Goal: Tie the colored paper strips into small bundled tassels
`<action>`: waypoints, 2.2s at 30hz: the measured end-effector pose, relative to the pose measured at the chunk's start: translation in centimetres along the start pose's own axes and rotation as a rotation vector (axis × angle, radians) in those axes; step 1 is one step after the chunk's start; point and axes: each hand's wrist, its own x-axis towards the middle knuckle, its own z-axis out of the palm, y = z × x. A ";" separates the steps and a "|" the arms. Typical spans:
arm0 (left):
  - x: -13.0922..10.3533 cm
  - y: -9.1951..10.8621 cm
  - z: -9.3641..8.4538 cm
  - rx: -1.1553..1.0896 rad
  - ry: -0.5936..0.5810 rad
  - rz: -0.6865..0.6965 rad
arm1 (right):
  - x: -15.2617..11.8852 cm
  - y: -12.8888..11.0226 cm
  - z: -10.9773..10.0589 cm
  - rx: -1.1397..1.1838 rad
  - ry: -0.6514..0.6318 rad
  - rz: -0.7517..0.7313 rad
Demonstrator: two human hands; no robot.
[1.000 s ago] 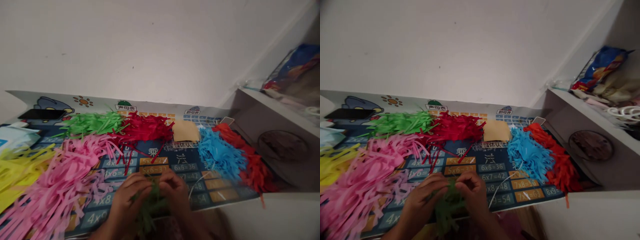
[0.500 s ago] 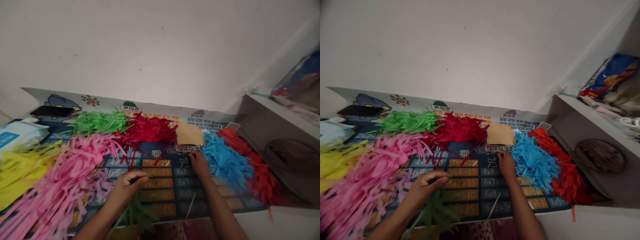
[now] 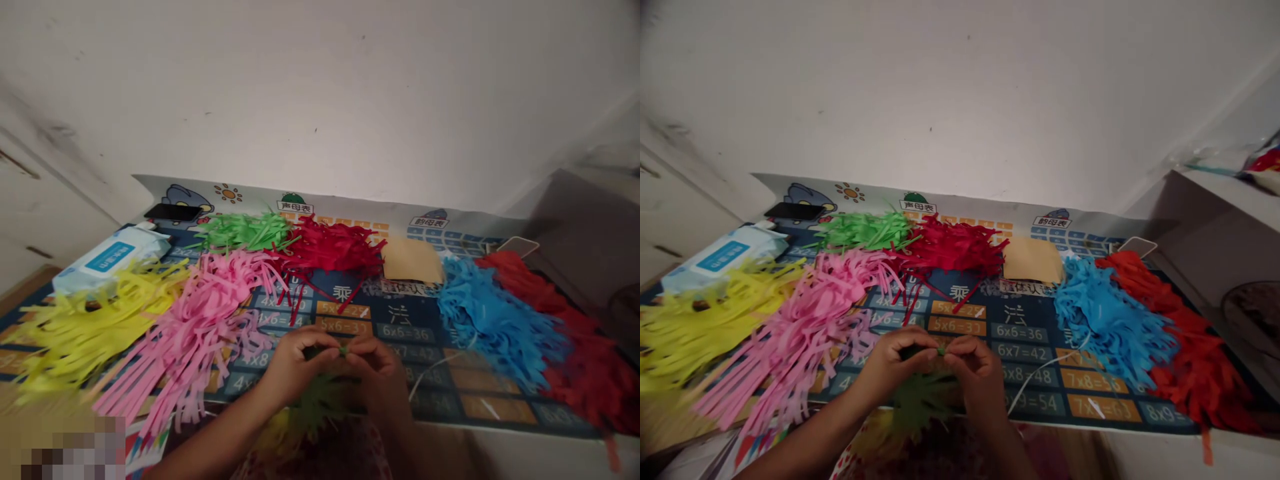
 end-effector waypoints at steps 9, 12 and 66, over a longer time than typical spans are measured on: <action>-0.6 0.6 0.0 0.105 0.006 0.094 | -1.0 -0.5 -0.2 -0.125 0.006 -0.103; -0.8 1.0 0.1 0.178 0.020 0.184 | -1.2 -0.9 -0.4 -0.241 -0.012 -0.206; -0.2 -0.3 1.4 0.365 0.047 0.620 | -2.1 -2.5 -1.5 -0.614 0.006 -0.340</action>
